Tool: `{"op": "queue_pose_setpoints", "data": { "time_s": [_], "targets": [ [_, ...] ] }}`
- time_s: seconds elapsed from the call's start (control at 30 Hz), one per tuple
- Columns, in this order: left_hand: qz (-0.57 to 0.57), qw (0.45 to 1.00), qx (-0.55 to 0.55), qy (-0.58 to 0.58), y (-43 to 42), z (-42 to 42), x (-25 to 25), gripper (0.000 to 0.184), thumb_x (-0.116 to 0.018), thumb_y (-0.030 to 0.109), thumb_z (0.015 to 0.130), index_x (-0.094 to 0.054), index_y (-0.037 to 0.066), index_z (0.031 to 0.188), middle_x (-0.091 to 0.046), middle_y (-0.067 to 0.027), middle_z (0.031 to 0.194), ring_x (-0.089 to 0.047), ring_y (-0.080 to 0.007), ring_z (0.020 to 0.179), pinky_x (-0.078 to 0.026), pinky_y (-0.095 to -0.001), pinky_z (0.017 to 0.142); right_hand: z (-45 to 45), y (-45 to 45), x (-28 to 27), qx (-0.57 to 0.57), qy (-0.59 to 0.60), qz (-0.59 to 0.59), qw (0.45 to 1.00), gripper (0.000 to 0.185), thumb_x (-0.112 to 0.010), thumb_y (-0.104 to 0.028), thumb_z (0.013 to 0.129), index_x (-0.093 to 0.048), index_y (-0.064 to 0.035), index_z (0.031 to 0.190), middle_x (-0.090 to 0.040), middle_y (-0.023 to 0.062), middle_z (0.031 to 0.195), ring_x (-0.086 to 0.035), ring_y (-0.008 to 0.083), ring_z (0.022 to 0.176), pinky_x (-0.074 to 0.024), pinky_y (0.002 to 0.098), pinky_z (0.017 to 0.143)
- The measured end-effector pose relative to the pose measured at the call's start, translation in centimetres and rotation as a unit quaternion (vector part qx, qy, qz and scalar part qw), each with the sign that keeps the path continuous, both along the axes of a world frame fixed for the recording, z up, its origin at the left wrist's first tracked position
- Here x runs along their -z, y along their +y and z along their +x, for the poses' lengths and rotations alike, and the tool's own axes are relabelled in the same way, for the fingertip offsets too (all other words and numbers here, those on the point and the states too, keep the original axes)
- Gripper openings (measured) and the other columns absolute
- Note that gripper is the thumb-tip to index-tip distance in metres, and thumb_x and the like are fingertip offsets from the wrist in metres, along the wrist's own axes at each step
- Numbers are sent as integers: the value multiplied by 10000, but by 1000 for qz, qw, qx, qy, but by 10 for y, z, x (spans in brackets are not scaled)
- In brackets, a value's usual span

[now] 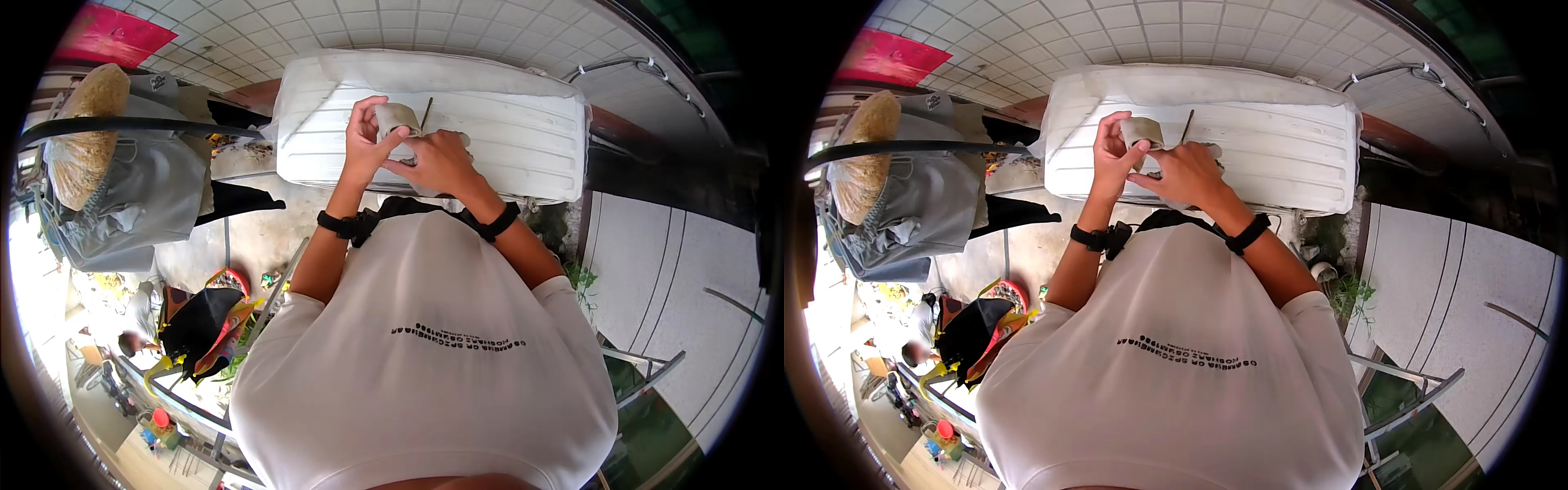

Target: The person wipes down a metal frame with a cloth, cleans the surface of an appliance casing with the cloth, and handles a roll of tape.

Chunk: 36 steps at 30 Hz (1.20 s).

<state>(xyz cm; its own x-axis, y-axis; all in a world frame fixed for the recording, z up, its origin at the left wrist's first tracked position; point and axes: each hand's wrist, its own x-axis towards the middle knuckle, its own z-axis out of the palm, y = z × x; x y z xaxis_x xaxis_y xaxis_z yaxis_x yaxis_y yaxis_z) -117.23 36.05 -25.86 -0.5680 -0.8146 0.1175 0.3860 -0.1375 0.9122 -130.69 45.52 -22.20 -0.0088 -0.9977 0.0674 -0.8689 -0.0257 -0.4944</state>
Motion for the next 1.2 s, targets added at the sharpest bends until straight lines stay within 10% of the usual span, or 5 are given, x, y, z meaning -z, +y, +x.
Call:
{"op": "queue_pose_setpoints", "data": {
  "time_s": [0.33,0.77,1.2],
  "targets": [
    [-112,985,-132,-26,1,29,-3,698,-843,-25,719,-457,30,1298,-560,-88,1162,-577,-169,1081,-483,-318,939,25,-13,21,-44,-19,-186,981,225,-638,-158,793,-598,-71,589,-597,123,542,-571,317,497,-451,424,559],
    [-10,979,-183,-85,-5,68,-5,616,-804,-40,766,-464,34,1274,-578,-88,1122,-653,-172,997,-576,-273,782,9,8,8,-24,46,-134,990,136,-697,-165,770,-637,-79,682,-588,76,550,-573,277,522,-428,407,538],
    [19,993,-105,-60,5,48,0,552,-763,-108,772,-468,53,1209,-528,-75,1163,-618,-175,1057,-591,-316,877,9,3,28,49,36,-169,984,181,-762,-231,762,-633,-105,776,-577,46,542,-583,264,502,-441,407,529]
  ]
}}
